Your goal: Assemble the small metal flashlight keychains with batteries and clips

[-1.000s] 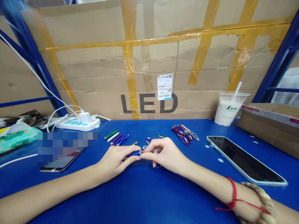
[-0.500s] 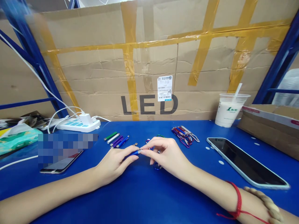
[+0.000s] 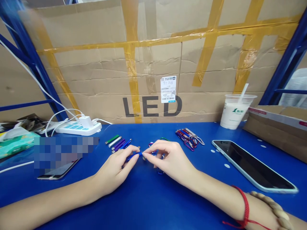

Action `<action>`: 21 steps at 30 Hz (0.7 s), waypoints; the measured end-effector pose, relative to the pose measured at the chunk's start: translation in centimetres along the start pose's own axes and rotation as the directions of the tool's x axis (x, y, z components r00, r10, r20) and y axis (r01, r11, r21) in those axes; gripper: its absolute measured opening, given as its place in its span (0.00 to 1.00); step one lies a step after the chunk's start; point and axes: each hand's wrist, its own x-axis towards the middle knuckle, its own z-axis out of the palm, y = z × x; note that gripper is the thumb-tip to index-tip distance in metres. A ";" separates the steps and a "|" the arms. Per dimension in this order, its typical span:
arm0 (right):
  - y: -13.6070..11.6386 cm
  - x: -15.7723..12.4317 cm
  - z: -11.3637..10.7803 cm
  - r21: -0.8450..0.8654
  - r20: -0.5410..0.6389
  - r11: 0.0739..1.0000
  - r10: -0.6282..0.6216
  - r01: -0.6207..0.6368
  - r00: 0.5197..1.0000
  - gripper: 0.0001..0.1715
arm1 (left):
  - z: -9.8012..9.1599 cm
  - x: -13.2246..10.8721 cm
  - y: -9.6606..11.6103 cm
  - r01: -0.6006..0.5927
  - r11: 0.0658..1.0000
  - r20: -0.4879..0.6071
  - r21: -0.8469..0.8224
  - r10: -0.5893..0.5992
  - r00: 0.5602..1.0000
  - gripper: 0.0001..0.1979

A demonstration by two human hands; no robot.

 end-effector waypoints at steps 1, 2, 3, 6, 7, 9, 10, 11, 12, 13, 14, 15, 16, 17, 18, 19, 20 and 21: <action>0.2 0.0 0.0 -0.029 0.004 0.999 0.019 -0.019 1.000 0.12 | 0.1 0.1 -0.1 0.029 0.999 0.010 -0.014 -0.029 1.000 0.10; 0.5 0.1 0.0 -0.061 0.006 0.997 0.038 -0.037 0.999 0.11 | 0.1 0.3 -0.3 0.058 0.998 0.022 -0.036 -0.057 0.998 0.10; 0.7 0.1 0.0 -0.098 0.003 0.994 0.053 -0.053 0.999 0.11 | 0.2 0.4 -0.4 0.090 0.994 0.035 -0.065 -0.088 0.996 0.10; 1.3 0.2 0.0 -0.204 -0.027 0.976 0.070 -0.074 0.997 0.10 | 0.3 0.7 -0.8 0.199 0.960 0.061 -0.196 -0.190 0.980 0.09; 1.4 0.2 -0.1 -0.231 -0.037 0.970 0.065 -0.072 0.997 0.09 | 0.4 0.7 -0.8 0.229 0.942 0.061 -0.246 -0.221 0.973 0.09; 1.8 0.3 -0.2 -0.268 -0.049 0.962 0.045 -0.057 0.998 0.09 | 0.3 0.9 -0.9 0.266 0.906 0.038 -0.329 -0.268 0.963 0.07; 1.9 0.3 -0.3 -0.284 -0.047 0.958 0.035 -0.046 0.998 0.09 | 0.3 1.0 -0.8 0.274 0.892 0.021 -0.359 -0.286 0.958 0.06; 2.0 0.4 -0.3 -0.301 -0.038 0.953 0.023 -0.033 0.999 0.10 | 0.2 1.0 -0.8 0.282 0.879 0.005 -0.383 -0.304 0.953 0.06; 2.0 0.4 -0.3 -0.322 -0.019 0.947 0.013 -0.018 1.000 0.11 | 0.2 1.0 -0.8 0.294 0.865 -0.008 -0.407 -0.325 0.946 0.05; 1.9 0.4 -0.4 -0.344 0.011 0.939 0.001 0.002 1.000 0.13 | 0.1 1.1 -0.8 0.311 0.846 -0.014 -0.433 -0.351 0.936 0.06; 1.8 0.3 -0.4 -0.365 0.051 0.931 -0.008 0.026 0.999 0.16 | 0.1 1.1 -0.7 0.331 0.824 -0.011 -0.460 -0.378 0.926 0.06; 1.7 0.3 -0.4 -0.382 0.099 0.923 -0.011 0.049 0.995 0.20 | 0.0 1.1 -0.7 0.348 0.802 -0.005 -0.485 -0.401 0.916 0.07; 1.5 0.2 -0.4 -0.393 0.156 0.917 -0.006 0.068 0.988 0.25 | 0.0 1.1 -0.7 0.358 0.784 0.001 -0.506 -0.414 0.910 0.08; 1.3 0.1 -0.4 -0.399 0.219 0.913 0.010 0.080 0.976 0.30 | 0.0 1.1 -0.7 0.358 0.774 0.004 -0.522 -0.417 0.909 0.08; 1.1 -0.1 -0.4 -0.402 0.284 0.912 0.034 0.086 0.958 0.34 | 0.1 1.1 -0.7 0.351 0.770 0.003 -0.533 -0.413 0.911 0.08; 0.9 -0.2 -0.4 -0.403 0.346 0.911 0.062 0.089 0.936 0.37 | 0.1 1.1 -0.7 0.342 0.769 0.002 -0.540 -0.406 0.914 0.08; 0.7 -0.3 -0.5 -0.404 0.401 0.911 0.089 0.089 0.912 0.38 | 0.1 1.1 -0.7 0.334 0.771 -0.002 -0.543 -0.399 0.917 0.09; 0.6 -0.3 -0.5 -0.403 0.447 0.911 0.109 0.092 0.888 0.39 | 0.1 1.1 -0.7 0.328 0.773 -0.008 -0.543 -0.394 0.919 0.09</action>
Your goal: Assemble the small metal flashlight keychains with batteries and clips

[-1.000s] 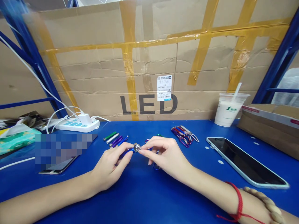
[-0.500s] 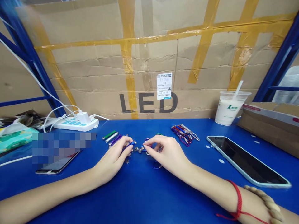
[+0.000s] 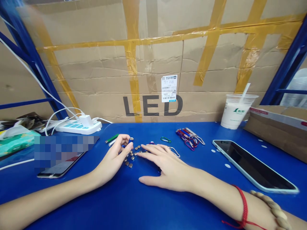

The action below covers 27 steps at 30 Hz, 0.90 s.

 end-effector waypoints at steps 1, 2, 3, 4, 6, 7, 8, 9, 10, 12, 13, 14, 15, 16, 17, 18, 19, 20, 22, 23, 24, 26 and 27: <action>-0.1 -0.1 -0.1 -0.001 0.040 1.000 -0.005 0.005 0.999 0.39 | 0.0 0.0 0.0 -0.007 1.000 -0.001 0.002 0.007 1.000 0.09; -0.1 -0.1 -0.1 0.000 0.066 1.000 -0.011 0.011 0.998 0.39 | 0.0 0.0 0.0 -0.014 1.000 -0.002 0.005 0.014 1.000 0.09; -0.1 -0.1 -0.2 0.003 0.083 1.000 -0.016 0.016 0.996 0.38 | 0.0 0.0 0.0 -0.021 1.000 -0.001 0.010 0.021 1.000 0.09; -0.2 -0.1 -0.2 0.009 0.091 1.000 -0.022 0.021 0.996 0.38 | 0.0 0.0 0.0 -0.027 1.000 0.001 0.014 0.027 1.000 0.09; -0.2 -0.1 -0.2 0.017 0.086 0.999 -0.034 0.032 0.996 0.37 | 0.0 0.0 -0.1 -0.034 0.999 0.006 0.020 0.034 0.999 0.09; -0.2 -0.1 -0.2 0.016 0.078 0.999 -0.041 0.039 0.996 0.37 | 0.1 0.1 -0.1 -0.036 0.999 0.009 0.019 0.036 0.999 0.10; -0.2 0.0 -0.2 0.010 0.067 0.999 -0.048 0.047 0.997 0.37 | 0.1 0.1 -0.1 -0.037 0.999 0.011 0.018 0.037 0.999 0.10; -0.2 0.0 -0.2 -0.001 0.055 0.998 -0.056 0.057 0.997 0.37 | 0.1 0.1 -0.1 -0.038 0.999 0.017 0.016 0.038 0.999 0.10; -0.2 0.0 -0.2 -0.013 0.042 0.998 -0.064 0.065 0.997 0.36 | 0.1 0.1 -0.1 -0.038 0.999 0.023 0.015 0.038 0.999 0.10; -0.2 0.0 -0.2 -0.031 0.011 0.997 -0.075 0.075 0.997 0.34 | 0.1 0.0 -0.1 -0.042 0.999 0.036 0.014 0.041 0.998 0.10; -0.2 -0.1 -0.1 -0.033 -0.010 0.996 -0.078 0.078 0.997 0.32 | 0.1 0.0 -0.1 -0.044 0.999 0.041 0.013 0.043 0.998 0.09; -0.2 -0.1 -0.1 -0.032 -0.031 0.996 -0.082 0.081 0.996 0.31 | 0.1 0.0 -0.1 -0.044 0.999 0.045 0.011 0.043 0.998 0.09; -0.2 -0.1 -0.1 -0.030 -0.049 0.996 -0.088 0.087 0.995 0.30 | 0.1 0.0 0.0 -0.042 0.999 0.049 0.007 0.042 0.998 0.09; -0.2 -0.1 0.0 -0.027 -0.062 0.995 -0.093 0.092 0.994 0.28 | 0.1 -0.1 0.0 -0.039 0.999 0.050 0.003 0.038 0.998 0.09; -0.2 -0.1 0.0 -0.025 -0.071 0.995 -0.099 0.097 0.993 0.28 | 0.1 -0.1 0.1 -0.035 0.999 0.053 0.000 0.035 0.998 0.10; -0.2 -0.1 0.1 -0.025 -0.076 0.995 -0.102 0.101 0.992 0.27 | 0.1 -0.1 0.1 -0.033 0.999 0.055 -0.002 0.033 0.998 0.10; -0.2 -0.1 0.1 -0.026 -0.078 0.994 -0.105 0.104 0.991 0.26 | 0.1 -0.1 0.1 -0.034 0.999 0.056 -0.003 0.034 0.998 0.10; -0.3 -0.1 0.1 -0.028 -0.082 0.994 -0.110 0.108 0.991 0.26 | 0.1 -0.1 0.1 -0.036 0.999 0.056 -0.002 0.036 0.998 0.10; -0.3 0.0 0.2 -0.036 -0.098 0.992 -0.127 0.124 0.987 0.23 | 0.1 -0.1 0.2 -0.043 0.999 0.058 0.001 0.042 0.997 0.09; -0.2 0.0 0.2 -0.043 -0.113 0.990 -0.140 0.136 0.984 0.21 | 0.1 -0.2 0.2 -0.046 0.999 0.059 0.003 0.046 0.997 0.10; -0.1 0.0 0.3 -0.052 -0.133 0.987 -0.155 0.149 0.979 0.19 | 0.1 -0.2 0.1 -0.049 0.999 0.060 0.006 0.049 0.997 0.10; 0.1 0.2 0.4 -0.074 -0.179 0.982 -0.185 0.175 0.966 0.18 | 0.2 -0.3 0.1 -0.059 0.998 0.070 0.006 0.059 0.996 0.10; 0.2 0.3 0.4 -0.086 -0.197 0.979 -0.198 0.184 0.960 0.17 | 0.2 -0.3 0.2 -0.062 0.998 0.078 -0.001 0.062 0.995 0.10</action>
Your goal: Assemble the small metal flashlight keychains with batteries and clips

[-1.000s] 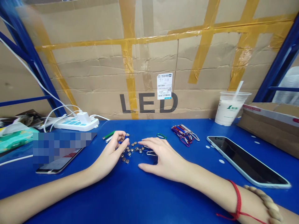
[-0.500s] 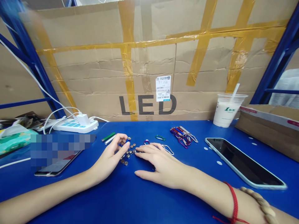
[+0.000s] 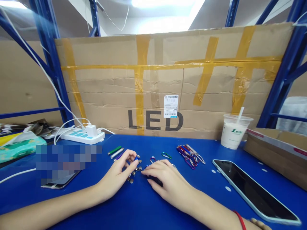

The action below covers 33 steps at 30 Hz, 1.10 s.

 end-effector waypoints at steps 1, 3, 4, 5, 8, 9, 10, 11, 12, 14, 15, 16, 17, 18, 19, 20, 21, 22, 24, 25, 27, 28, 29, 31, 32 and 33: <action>0.1 0.1 0.1 -0.010 -0.012 1.000 -0.010 0.010 1.000 0.17 | 0.0 0.0 0.0 -0.001 1.000 0.008 -0.010 0.001 1.000 0.10; 0.3 0.2 0.1 -0.034 -0.027 0.999 -0.010 0.009 1.000 0.15 | 0.0 0.0 0.1 -0.003 1.000 0.020 -0.029 0.004 1.000 0.10; 0.3 0.3 0.1 -0.044 -0.029 0.999 -0.003 0.001 1.000 0.15 | 0.0 0.0 0.2 -0.005 0.999 0.021 -0.034 0.006 1.000 0.10; 0.4 0.3 0.1 -0.053 -0.031 0.999 0.007 -0.009 1.000 0.14 | 0.0 0.0 0.2 -0.008 0.999 0.017 -0.034 0.008 1.000 0.11; 0.4 0.6 0.1 -0.057 -0.030 0.998 0.038 -0.040 0.999 0.14 | 0.0 0.1 0.3 -0.012 1.000 0.001 -0.026 0.012 1.000 0.11; 0.4 0.6 0.1 -0.053 -0.029 0.997 0.048 -0.049 0.998 0.14 | -0.1 0.1 0.2 -0.013 1.000 -0.001 -0.023 0.013 1.000 0.12; 0.4 0.7 0.1 -0.046 -0.031 0.997 0.057 -0.059 0.998 0.15 | -0.1 0.2 0.2 -0.018 1.000 -0.004 -0.015 0.018 1.000 0.12; 0.4 0.7 0.1 -0.036 -0.034 0.997 0.064 -0.066 0.997 0.15 | -0.1 0.2 0.2 -0.029 1.000 -0.011 0.002 0.029 1.000 0.12; 0.4 0.8 0.1 -0.027 -0.037 0.997 0.069 -0.070 0.997 0.15 | -0.1 0.3 0.1 -0.046 0.999 -0.022 0.026 0.047 0.999 0.13; 0.2 0.8 0.1 -0.016 -0.038 0.997 0.079 -0.079 0.996 0.15 | -0.1 0.4 0.1 -0.086 0.993 -0.049 0.085 0.090 0.995 0.13; 0.1 0.8 0.0 -0.014 -0.033 0.996 0.085 -0.086 0.996 0.16 | -0.1 0.4 0.0 -0.103 0.988 -0.059 0.112 0.110 0.992 0.13; -0.1 0.8 -0.1 -0.012 -0.025 0.996 0.091 -0.091 0.996 0.16 | -0.1 0.5 -0.1 -0.117 0.984 -0.066 0.132 0.127 0.990 0.13; -0.2 0.7 -0.2 -0.009 -0.014 0.995 0.095 -0.095 0.995 0.16 | 0.0 0.5 -0.1 -0.127 0.981 -0.068 0.146 0.138 0.988 0.14; -0.4 0.6 -0.3 -0.003 0.004 0.995 0.096 -0.096 0.995 0.16 | 0.0 0.6 -0.2 -0.135 0.979 -0.068 0.155 0.147 0.987 0.14; -0.7 0.5 -0.5 0.006 0.027 0.995 0.097 -0.097 0.995 0.16 | 0.0 0.6 -0.3 -0.139 0.978 -0.070 0.158 0.152 0.986 0.15; -0.9 0.4 -0.7 0.016 0.054 0.995 0.096 -0.097 0.994 0.17 | 0.1 0.6 -0.4 -0.141 0.978 -0.074 0.156 0.154 0.985 0.15; -1.2 0.3 -0.9 0.026 0.087 0.995 0.096 -0.098 0.992 0.19 | 0.1 0.7 -0.5 -0.139 0.979 -0.079 0.150 0.152 0.985 0.15; -1.5 0.2 -1.0 0.034 0.124 0.994 0.095 -0.099 0.988 0.22 | 0.1 0.7 -0.5 -0.135 0.981 -0.082 0.142 0.148 0.986 0.16; -2.0 0.1 -1.3 0.047 0.191 0.994 0.088 -0.099 0.978 0.25 | 0.1 0.7 -0.6 -0.122 0.985 -0.082 0.121 0.133 0.988 0.15; -2.2 0.1 -1.4 0.051 0.218 0.994 0.084 -0.097 0.972 0.26 | 0.0 0.7 -0.6 -0.116 0.987 -0.077 0.110 0.125 0.989 0.15; -2.4 0.2 -1.4 0.058 0.264 0.993 0.080 -0.099 0.961 0.28 | 0.0 0.7 -0.6 -0.109 0.989 -0.067 0.097 0.116 0.991 0.15; -2.5 0.2 -1.4 0.065 0.283 0.993 0.079 -0.102 0.956 0.30 | 0.0 0.7 -0.6 -0.107 0.990 -0.064 0.096 0.113 0.992 0.15; -2.5 0.2 -1.4 0.074 0.299 0.992 0.078 -0.105 0.951 0.31 | 0.0 0.7 -0.6 -0.106 0.990 -0.063 0.098 0.112 0.992 0.15; -2.3 0.3 -1.3 0.093 0.326 0.990 0.073 -0.109 0.943 0.33 | 0.0 0.7 -0.5 -0.110 0.988 -0.067 0.108 0.118 0.991 0.15; -2.2 0.3 -1.3 0.100 0.332 0.989 0.073 -0.112 0.940 0.33 | 0.0 0.7 -0.5 -0.114 0.987 -0.069 0.111 0.122 0.990 0.15; -2.0 0.3 -1.3 0.101 0.329 0.988 0.077 -0.116 0.941 0.32 | 0.0 0.7 -0.4 -0.118 0.987 -0.070 0.113 0.126 0.990 0.15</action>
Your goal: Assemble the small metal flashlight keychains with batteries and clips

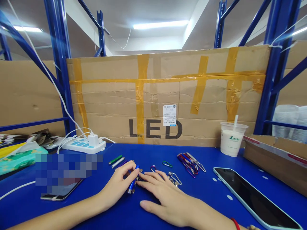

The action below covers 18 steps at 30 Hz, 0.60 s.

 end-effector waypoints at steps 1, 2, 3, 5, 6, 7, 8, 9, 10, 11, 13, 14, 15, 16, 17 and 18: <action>0.1 0.0 0.0 0.001 -0.015 1.000 0.004 -0.004 1.000 0.31 | 0.0 0.0 0.0 -0.003 1.000 -0.002 0.001 0.003 1.000 0.15; 0.3 0.0 0.0 0.003 -0.041 1.000 0.006 -0.006 0.999 0.30 | 0.0 0.0 0.0 -0.004 1.000 -0.002 0.003 0.004 1.000 0.15; 0.4 0.0 0.1 0.005 -0.074 1.000 0.004 -0.004 0.997 0.29 | 0.0 0.0 0.1 -0.003 1.000 0.000 0.005 0.003 1.000 0.15; 0.7 0.0 0.2 0.011 -0.146 1.000 -0.011 0.013 0.989 0.25 | 0.0 0.0 0.1 0.005 1.000 0.011 0.011 -0.005 1.000 0.15; 0.8 0.0 0.2 0.011 -0.171 1.000 -0.023 0.025 0.985 0.24 | 0.0 -0.1 0.1 0.007 1.000 0.015 0.016 -0.007 1.000 0.15; 0.8 0.0 0.3 0.006 -0.187 0.999 -0.034 0.036 0.982 0.22 | 0.0 -0.1 0.2 0.007 1.000 0.015 0.020 -0.007 1.000 0.15; 0.9 0.0 0.4 -0.002 -0.197 0.999 -0.043 0.043 0.979 0.21 | 0.0 -0.1 0.2 0.003 1.000 0.014 0.024 -0.004 1.000 0.15; 0.9 0.0 0.4 -0.010 -0.202 0.999 -0.048 0.047 0.978 0.20 | 0.0 -0.1 0.2 -0.002 1.000 0.009 0.026 0.002 1.000 0.15; 0.9 0.0 0.5 -0.016 -0.205 0.999 -0.052 0.050 0.977 0.19 | 0.0 -0.1 0.2 -0.008 1.000 0.006 0.029 0.008 1.000 0.15; 0.9 0.0 0.5 -0.020 -0.209 0.999 -0.052 0.049 0.977 0.19 | 0.0 -0.1 0.2 -0.013 0.999 0.005 0.032 0.013 1.000 0.15; 0.8 0.0 0.6 -0.024 -0.212 0.999 -0.047 0.043 0.976 0.20 | -0.1 -0.1 0.2 -0.021 0.999 0.006 0.037 0.020 1.000 0.16; 0.7 0.0 0.6 -0.026 -0.213 0.999 -0.043 0.039 0.976 0.20 | -0.1 -0.1 0.2 -0.023 0.999 0.007 0.040 0.023 1.000 0.16; 0.6 0.0 0.5 -0.030 -0.216 0.999 -0.043 0.037 0.976 0.19 | -0.1 -0.1 0.2 -0.026 0.999 0.007 0.041 0.026 1.000 0.16; 0.6 0.0 0.5 -0.035 -0.220 0.999 -0.044 0.037 0.975 0.19 | -0.1 0.0 0.2 -0.028 0.999 0.006 0.042 0.028 1.000 0.16; 0.5 0.0 0.5 -0.043 -0.226 0.998 -0.048 0.039 0.973 0.18 | -0.1 0.0 0.3 -0.030 0.999 0.007 0.041 0.030 1.000 0.15; 0.5 0.1 0.5 -0.053 -0.233 0.998 -0.052 0.041 0.971 0.17 | -0.1 0.0 0.3 -0.030 0.999 0.011 0.039 0.030 0.999 0.15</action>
